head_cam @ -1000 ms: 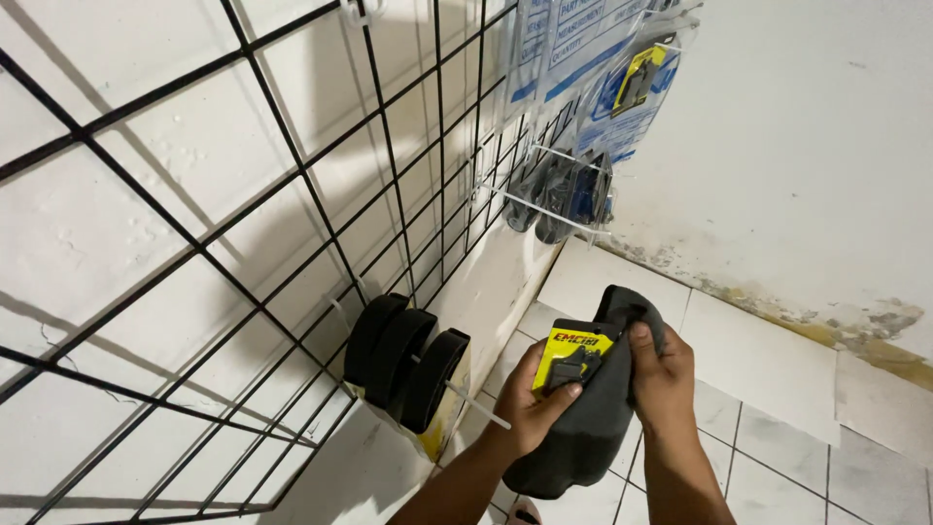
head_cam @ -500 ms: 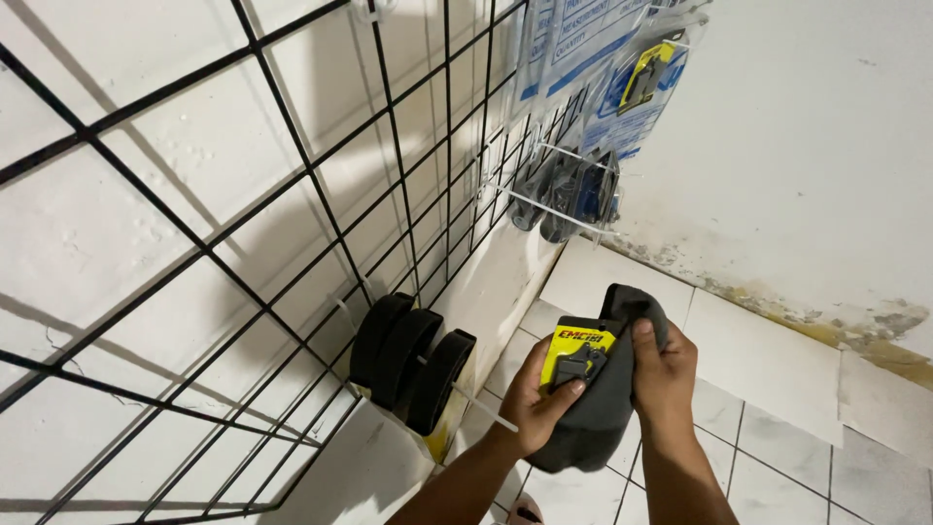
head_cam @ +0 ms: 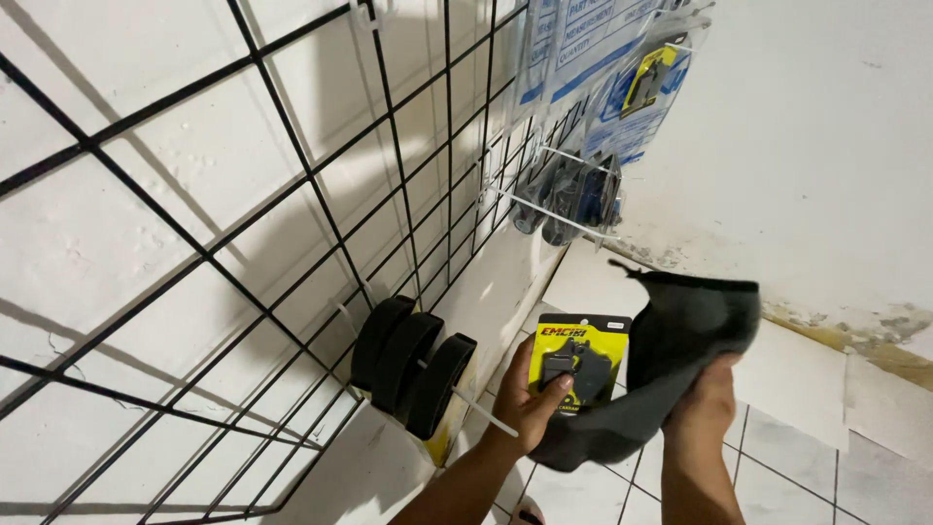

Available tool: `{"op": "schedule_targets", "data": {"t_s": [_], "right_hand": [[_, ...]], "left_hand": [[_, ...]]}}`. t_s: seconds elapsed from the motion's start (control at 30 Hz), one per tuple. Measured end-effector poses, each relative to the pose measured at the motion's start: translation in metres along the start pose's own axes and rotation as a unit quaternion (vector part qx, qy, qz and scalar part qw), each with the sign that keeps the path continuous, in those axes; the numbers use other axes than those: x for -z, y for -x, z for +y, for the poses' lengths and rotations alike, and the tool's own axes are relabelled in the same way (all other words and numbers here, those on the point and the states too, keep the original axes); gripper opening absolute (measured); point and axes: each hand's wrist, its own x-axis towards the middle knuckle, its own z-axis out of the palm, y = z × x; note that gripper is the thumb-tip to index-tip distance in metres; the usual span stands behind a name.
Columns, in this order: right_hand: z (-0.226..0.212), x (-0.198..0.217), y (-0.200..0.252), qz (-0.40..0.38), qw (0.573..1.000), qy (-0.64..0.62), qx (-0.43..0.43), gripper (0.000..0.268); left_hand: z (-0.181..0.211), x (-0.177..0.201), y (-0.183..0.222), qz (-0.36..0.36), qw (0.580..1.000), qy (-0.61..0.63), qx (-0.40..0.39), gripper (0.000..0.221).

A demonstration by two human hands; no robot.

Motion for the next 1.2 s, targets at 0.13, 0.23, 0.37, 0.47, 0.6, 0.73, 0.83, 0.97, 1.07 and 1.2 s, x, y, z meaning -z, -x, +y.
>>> {"op": "schedule_targets", "data": {"t_s": [0.13, 0.23, 0.37, 0.47, 0.6, 0.73, 0.83, 0.97, 1.07, 1.2], "right_hand": [[-0.119, -0.072, 0.056, -0.271, 0.830, 0.346, 0.343, 0.069], [-0.120, -0.070, 0.051, -0.295, 0.813, 0.363, 0.346, 0.063], [-0.112, -0.060, 0.029, -0.322, 0.822, 0.332, 0.331, 0.057], [-0.129, -0.068, 0.028, -0.317, 0.869, 0.288, 0.249, 0.045], [-0.133, -0.076, 0.032, -0.282, 0.891, 0.288, 0.208, 0.010], [-0.132, -0.079, 0.036, -0.270, 0.904, 0.293, 0.152, 0.008], [-0.145, -0.085, 0.038, -0.304, 0.893, 0.306, 0.127, 0.015], [-0.149, -0.087, 0.036, -0.315, 0.868, 0.369, 0.109, 0.035], [-0.144, -0.089, 0.035, -0.298, 0.840, 0.432, 0.138, 0.050], [-0.144, -0.084, 0.032, -0.311, 0.861, 0.383, 0.124, 0.032]], "left_hand": [[-0.004, -0.006, 0.001, 0.002, 1.000, -0.002, 0.023, 0.057], [0.001, -0.006, 0.000, -0.014, 0.999, -0.031, 0.024, 0.060], [0.000, -0.005, 0.002, -0.049, 0.993, -0.108, 0.017, 0.058], [0.001, -0.007, 0.004, -0.055, 0.988, -0.142, 0.011, 0.057], [-0.010, -0.003, 0.011, -0.065, 0.991, -0.116, -0.012, 0.060], [0.009, 0.000, 0.010, -0.092, 0.988, -0.123, -0.025, 0.057], [-0.001, 0.003, 0.011, -0.074, 0.991, -0.112, 0.000, 0.059], [0.000, 0.002, 0.013, -0.084, 0.983, -0.158, -0.025, 0.061], [0.004, 0.000, 0.013, -0.081, 0.980, -0.178, 0.029, 0.062], [0.003, 0.003, 0.015, -0.096, 0.988, -0.123, -0.009, 0.061]]}}
